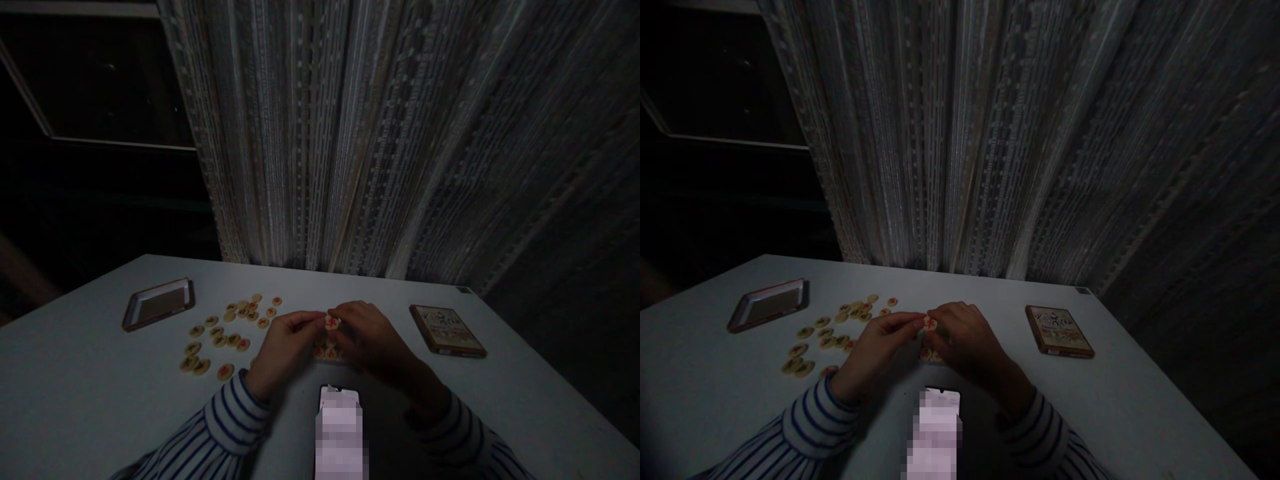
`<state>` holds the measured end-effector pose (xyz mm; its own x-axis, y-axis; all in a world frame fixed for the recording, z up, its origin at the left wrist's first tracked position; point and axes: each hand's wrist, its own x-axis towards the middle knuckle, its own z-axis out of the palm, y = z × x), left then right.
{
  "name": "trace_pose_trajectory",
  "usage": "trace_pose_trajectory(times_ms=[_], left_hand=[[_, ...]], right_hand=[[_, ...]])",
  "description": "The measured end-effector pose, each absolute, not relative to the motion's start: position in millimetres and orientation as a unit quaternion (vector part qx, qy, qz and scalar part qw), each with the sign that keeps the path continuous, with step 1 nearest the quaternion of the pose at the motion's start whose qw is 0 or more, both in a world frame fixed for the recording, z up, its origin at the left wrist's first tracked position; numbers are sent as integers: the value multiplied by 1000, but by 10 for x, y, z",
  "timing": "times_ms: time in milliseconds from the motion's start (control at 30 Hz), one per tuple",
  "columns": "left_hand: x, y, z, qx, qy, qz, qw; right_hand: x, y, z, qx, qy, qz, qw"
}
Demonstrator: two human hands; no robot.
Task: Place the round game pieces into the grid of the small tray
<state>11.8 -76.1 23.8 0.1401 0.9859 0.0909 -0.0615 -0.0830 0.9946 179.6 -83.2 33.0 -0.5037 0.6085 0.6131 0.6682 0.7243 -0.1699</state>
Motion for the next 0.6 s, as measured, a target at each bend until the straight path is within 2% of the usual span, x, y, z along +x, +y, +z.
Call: trace_pose_trajectory(times_ms=[400,600], left_hand=[[0,-628,-140,624,480,463,407],[-72,-619,-282,686,497,416,332]], right_hand=[[1972,-739,306,-418,-847,-20,327],[2028,-650,242,-444,-849,-14,286]])
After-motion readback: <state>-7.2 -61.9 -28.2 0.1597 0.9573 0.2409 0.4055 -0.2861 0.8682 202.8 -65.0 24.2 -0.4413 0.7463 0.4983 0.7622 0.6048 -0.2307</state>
